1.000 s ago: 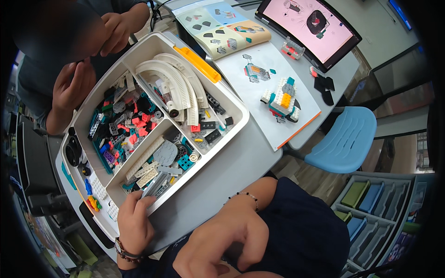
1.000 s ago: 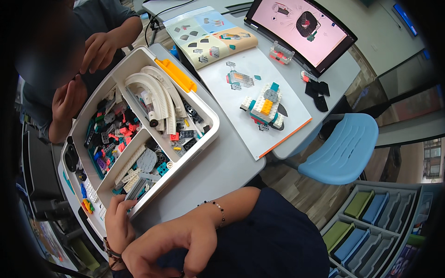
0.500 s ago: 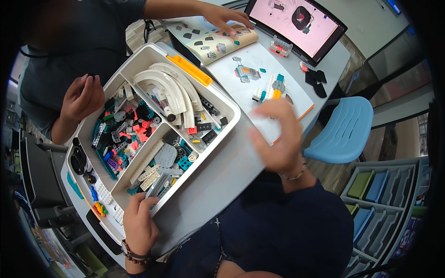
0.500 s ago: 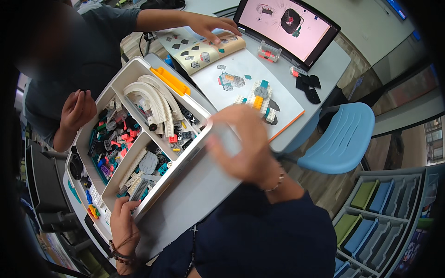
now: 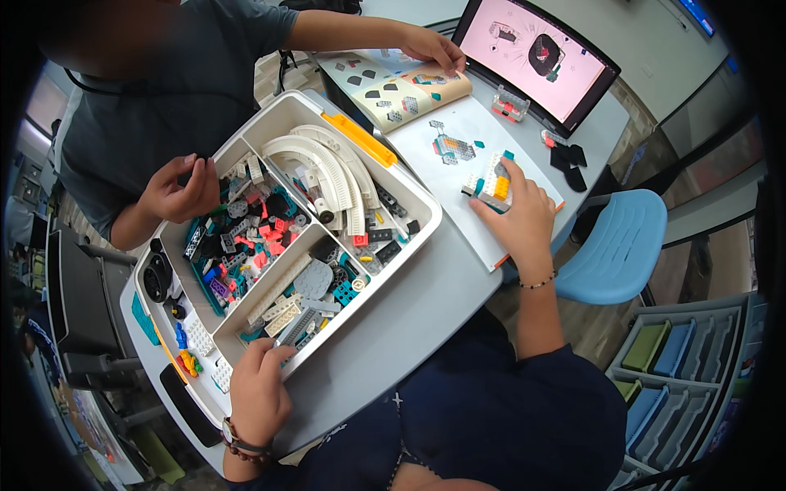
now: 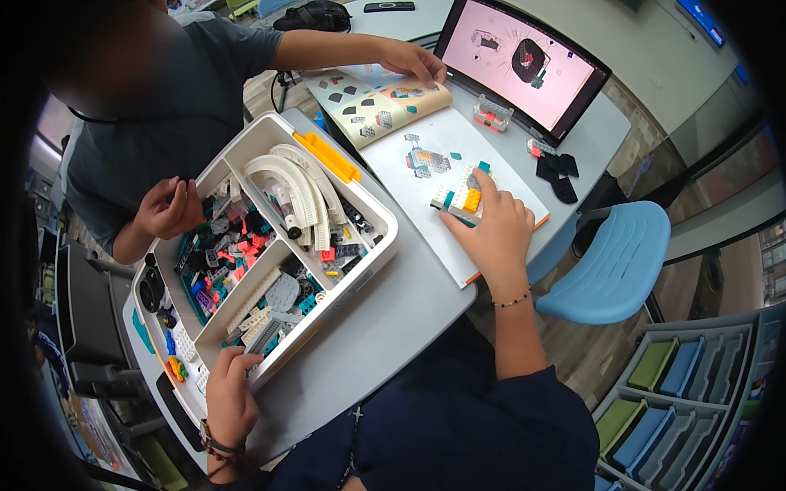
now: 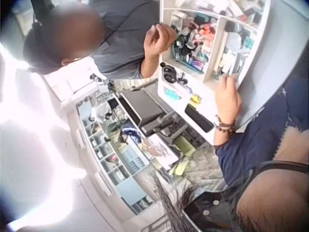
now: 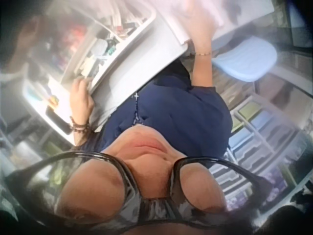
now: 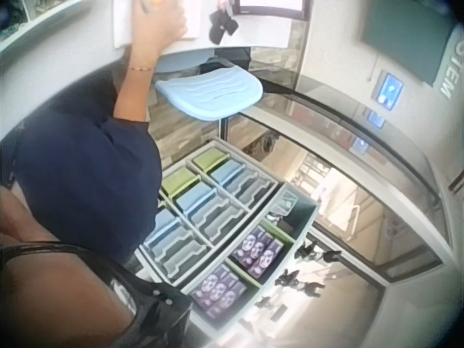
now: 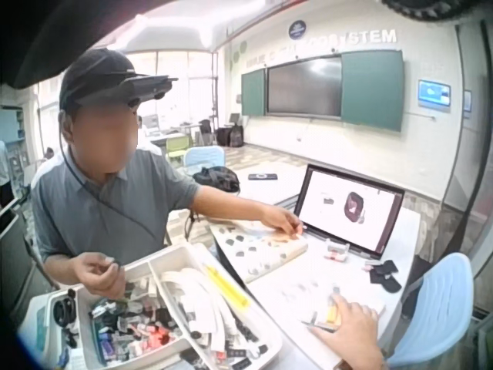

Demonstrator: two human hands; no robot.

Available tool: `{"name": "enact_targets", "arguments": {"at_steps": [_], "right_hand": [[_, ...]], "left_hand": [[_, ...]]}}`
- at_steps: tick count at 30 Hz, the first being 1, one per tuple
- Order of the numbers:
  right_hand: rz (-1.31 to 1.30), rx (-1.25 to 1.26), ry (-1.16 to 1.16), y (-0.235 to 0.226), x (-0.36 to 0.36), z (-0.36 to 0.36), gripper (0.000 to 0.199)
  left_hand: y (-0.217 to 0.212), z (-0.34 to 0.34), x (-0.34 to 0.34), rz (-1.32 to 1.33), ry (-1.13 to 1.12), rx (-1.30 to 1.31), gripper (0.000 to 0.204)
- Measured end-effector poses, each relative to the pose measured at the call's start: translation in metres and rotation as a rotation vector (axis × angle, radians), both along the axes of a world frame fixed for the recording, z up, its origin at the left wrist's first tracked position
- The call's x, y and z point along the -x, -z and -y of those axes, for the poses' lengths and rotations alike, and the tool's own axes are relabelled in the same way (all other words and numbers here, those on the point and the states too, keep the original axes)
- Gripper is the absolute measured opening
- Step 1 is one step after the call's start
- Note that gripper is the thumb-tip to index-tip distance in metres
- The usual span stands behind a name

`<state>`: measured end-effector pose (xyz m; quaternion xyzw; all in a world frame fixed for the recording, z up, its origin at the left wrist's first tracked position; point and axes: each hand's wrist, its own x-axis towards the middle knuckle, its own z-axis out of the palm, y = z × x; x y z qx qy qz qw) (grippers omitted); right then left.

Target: The person assembles a small structure from colorful interlocking building blocks, selecting pieces from a compartmentalized tray and attaching them to a base plate. They reference a printed instruction manual and a tablet screen while adding and removing individual blocks to match the illustrated steps.

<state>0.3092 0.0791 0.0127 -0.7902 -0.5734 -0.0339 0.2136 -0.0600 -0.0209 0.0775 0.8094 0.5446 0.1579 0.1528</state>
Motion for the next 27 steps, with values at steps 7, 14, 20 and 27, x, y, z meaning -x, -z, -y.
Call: {"name": "enact_targets", "arguments": {"at_steps": [7,14,20,27], "right_hand": [[-0.218,-0.188,-0.158,0.011,-0.019,-0.003,0.059],[-0.960,-0.486,-0.424,0.024,-0.037,-0.002,0.078],[-1.675,-0.605,-0.720,0.018,-0.047,-0.003,0.114],[-1.481,-0.553,-0.918,0.028,-0.067,-0.007,0.101]], "left_hand": [[-0.002,-0.001,0.000,-0.006,-0.005,0.023,0.039],[-0.003,-0.004,0.000,0.007,-0.015,0.101,0.039],[0.001,-0.009,0.000,0.092,-0.055,0.150,0.035],[0.008,-0.013,-0.004,0.130,-0.096,0.113,0.033]]}}
